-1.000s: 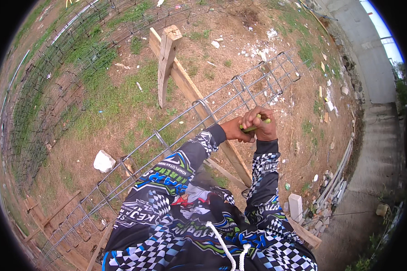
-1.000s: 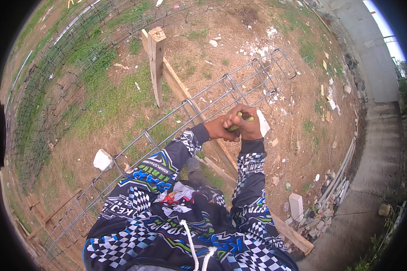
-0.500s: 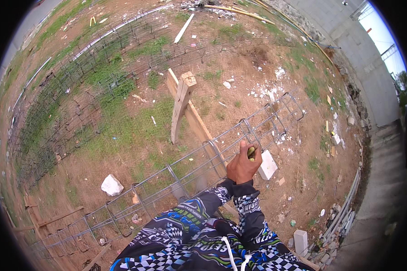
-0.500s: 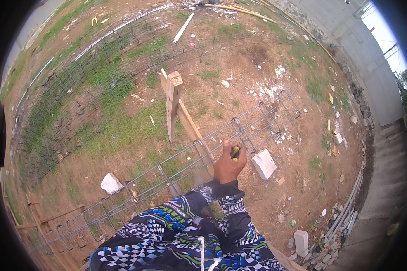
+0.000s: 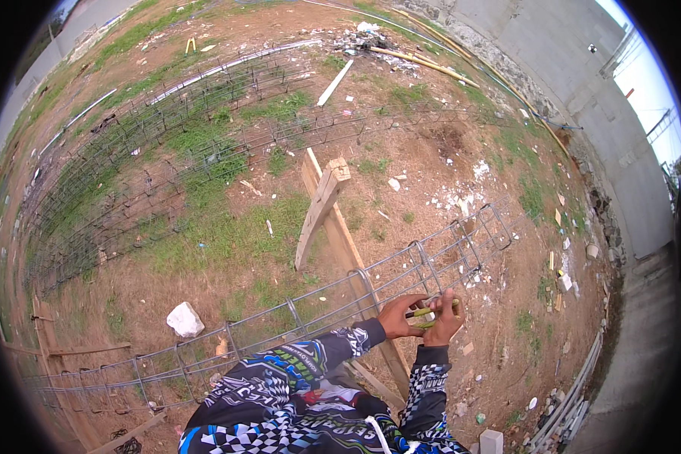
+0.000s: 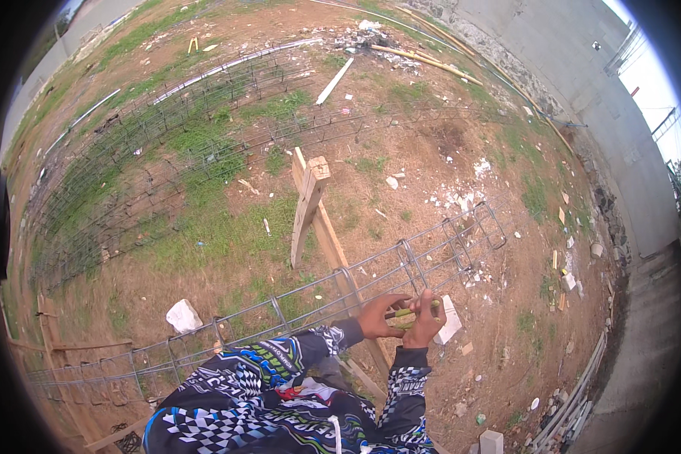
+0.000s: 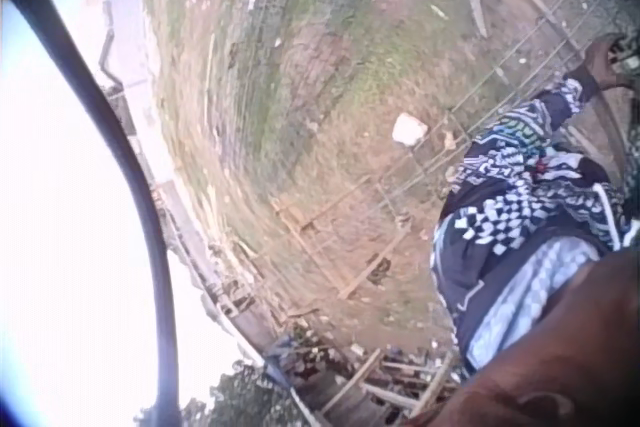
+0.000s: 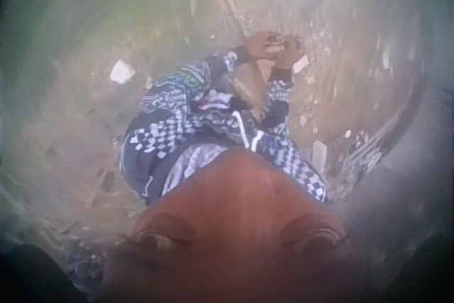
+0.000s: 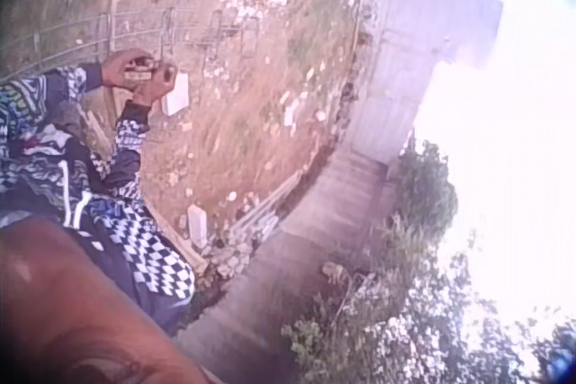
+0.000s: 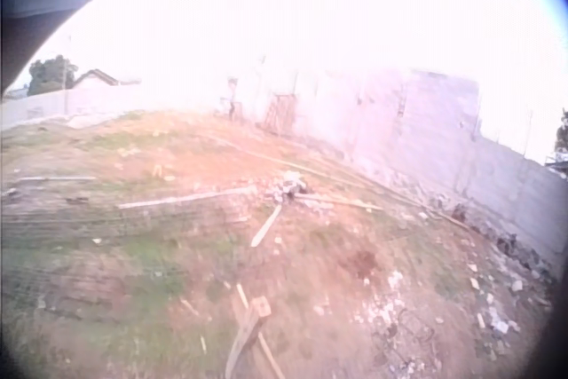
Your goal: The person uses pliers to bend and secure metal wires on a wire mesh frame resting on wooden supports. They repeatedly clamp and twist wire segments to join them, moving along the frame to complete multiple joints.
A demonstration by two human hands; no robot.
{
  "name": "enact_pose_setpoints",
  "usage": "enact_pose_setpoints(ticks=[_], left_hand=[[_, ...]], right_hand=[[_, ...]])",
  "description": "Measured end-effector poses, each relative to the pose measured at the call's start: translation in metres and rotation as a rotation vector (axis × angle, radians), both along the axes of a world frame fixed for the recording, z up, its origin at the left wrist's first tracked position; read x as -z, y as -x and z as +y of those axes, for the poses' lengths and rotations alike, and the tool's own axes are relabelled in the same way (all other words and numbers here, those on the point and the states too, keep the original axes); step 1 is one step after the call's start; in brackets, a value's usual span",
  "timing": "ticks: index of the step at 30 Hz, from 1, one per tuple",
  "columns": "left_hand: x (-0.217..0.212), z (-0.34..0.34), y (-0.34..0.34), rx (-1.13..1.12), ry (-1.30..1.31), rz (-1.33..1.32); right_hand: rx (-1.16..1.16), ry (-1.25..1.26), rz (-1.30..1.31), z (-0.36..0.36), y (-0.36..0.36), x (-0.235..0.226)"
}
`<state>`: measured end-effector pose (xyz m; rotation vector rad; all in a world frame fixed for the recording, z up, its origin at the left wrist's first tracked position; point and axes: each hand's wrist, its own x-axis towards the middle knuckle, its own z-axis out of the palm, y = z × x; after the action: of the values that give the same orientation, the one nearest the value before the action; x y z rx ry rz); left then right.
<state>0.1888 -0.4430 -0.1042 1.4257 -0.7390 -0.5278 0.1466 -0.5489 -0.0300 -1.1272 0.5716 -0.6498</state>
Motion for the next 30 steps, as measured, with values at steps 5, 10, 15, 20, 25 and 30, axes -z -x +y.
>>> enact_pose_setpoints(ticks=[5, 10, 15, 20, 25, 30], left_hand=[[0.019, -0.016, 0.06, -0.617, -0.064, -0.285], [-0.005, -0.006, -0.021, 0.176, -0.144, 0.306], [0.026, -0.005, -0.058, 0.554, 0.045, 0.584], [-0.03, 0.016, 0.015, 0.464, 0.188, 0.623], [-0.023, 0.024, 0.063, -0.02, -0.002, 0.8], [-0.018, 0.04, 0.068, -0.291, -0.072, 0.535]], right_hand=[[0.23, 0.157, 0.034, 0.039, 0.007, 0.011], [-0.335, 0.155, 0.036, -0.005, 0.005, 0.007], [-0.363, 0.0, 0.071, 0.003, -0.035, 0.019], [-0.585, -0.364, -0.381, -0.037, 0.017, 0.006], [-0.457, -0.107, -0.023, -0.016, 0.027, 0.006], [-0.39, -0.388, -0.112, 0.002, 0.064, 0.018]])
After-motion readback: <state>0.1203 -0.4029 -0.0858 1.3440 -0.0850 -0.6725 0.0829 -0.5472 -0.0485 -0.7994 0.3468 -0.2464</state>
